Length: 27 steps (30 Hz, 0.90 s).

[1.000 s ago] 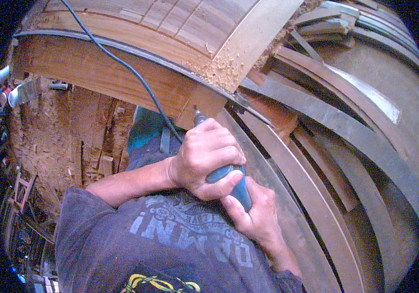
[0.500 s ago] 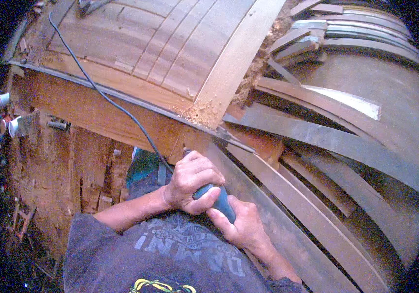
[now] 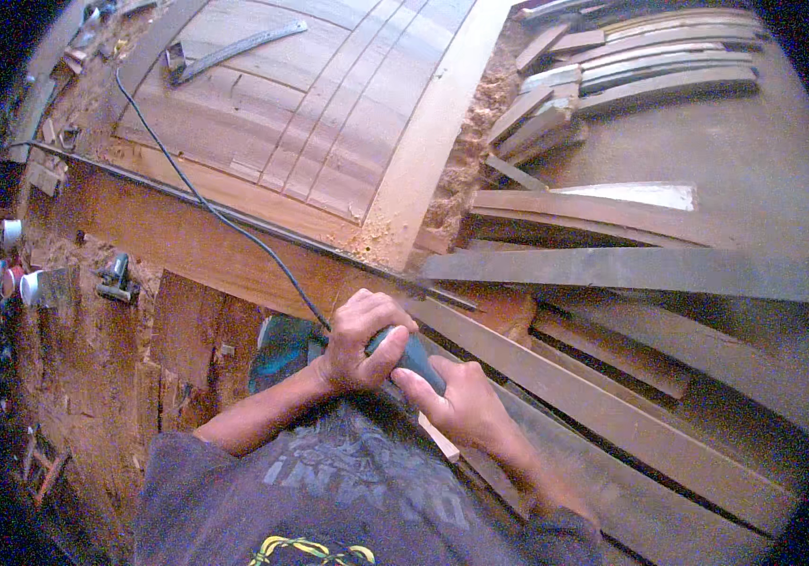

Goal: The person uses a corded drill to make holes in a large curved wooden panel. They position the panel, drill multiple holes along its edge, and reposition the panel to continue drilling.

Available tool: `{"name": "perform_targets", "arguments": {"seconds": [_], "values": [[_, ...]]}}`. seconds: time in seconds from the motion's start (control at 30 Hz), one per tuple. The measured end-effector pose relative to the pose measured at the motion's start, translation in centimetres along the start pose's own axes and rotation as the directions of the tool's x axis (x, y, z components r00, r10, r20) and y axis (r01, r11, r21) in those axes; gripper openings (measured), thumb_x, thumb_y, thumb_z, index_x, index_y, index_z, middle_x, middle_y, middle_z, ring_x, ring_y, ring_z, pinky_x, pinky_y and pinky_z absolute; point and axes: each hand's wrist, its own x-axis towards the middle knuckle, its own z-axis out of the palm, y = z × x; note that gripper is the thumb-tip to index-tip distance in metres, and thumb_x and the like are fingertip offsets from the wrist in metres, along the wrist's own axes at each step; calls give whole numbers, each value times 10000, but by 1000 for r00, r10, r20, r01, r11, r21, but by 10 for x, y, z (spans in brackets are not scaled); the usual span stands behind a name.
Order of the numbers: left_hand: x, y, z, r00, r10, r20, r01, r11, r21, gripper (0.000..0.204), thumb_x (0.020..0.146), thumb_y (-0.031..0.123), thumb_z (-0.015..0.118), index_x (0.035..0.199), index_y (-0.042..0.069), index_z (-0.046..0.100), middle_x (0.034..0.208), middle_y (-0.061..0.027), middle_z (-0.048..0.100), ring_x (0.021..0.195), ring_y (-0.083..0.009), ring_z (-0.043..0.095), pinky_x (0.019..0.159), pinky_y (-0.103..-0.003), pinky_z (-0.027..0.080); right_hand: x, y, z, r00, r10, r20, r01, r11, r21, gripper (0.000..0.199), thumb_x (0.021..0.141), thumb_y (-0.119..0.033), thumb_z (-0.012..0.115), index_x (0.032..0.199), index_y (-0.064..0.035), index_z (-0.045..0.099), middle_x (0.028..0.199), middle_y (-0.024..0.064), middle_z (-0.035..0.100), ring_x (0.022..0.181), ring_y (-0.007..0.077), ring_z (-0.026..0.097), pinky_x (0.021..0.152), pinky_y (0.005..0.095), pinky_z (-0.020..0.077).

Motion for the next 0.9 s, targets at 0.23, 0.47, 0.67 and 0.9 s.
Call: {"name": "perform_targets", "arguments": {"seconds": [0.23,0.47,0.67,0.9], "values": [[1,1,-1,1000,0,-23,0,1000,9,191,944,217,694,852,51,672,820,-145,667,768,-378,656,746,-485,483,4,-6,-7,997,46,62,-43,998,-46,681,1017,-623,659,1061,48,769,867,235,779,836,356,784,813,487,595],[-29,-48,8,994,-61,-87,66,996,63,183,931,215,679,847,54,697,837,-153,691,776,-373,670,764,-487,497,42,30,23,999,-10,46,15,994,-108,632,1047,-575,604,1044,36,764,893,233,764,839,329,741,822,494,561],[-20,-41,-1,994,-89,-61,91,995,36,201,946,203,660,844,36,701,821,-153,689,772,-379,672,752,-491,492,46,23,19,998,18,68,-14,997,-72,720,1006,-662,649,1044,44,779,913,285,774,876,411,784,839,511,593],[7,6,-1,998,-62,5,62,998,22,186,946,193,687,867,26,705,832,-168,679,769,-383,662,738,-492,488,-1,-2,-7,1000,12,28,-12,1000,11,651,1022,-599,682,1078,43,771,939,269,784,864,375,782,828,497,593]]}}
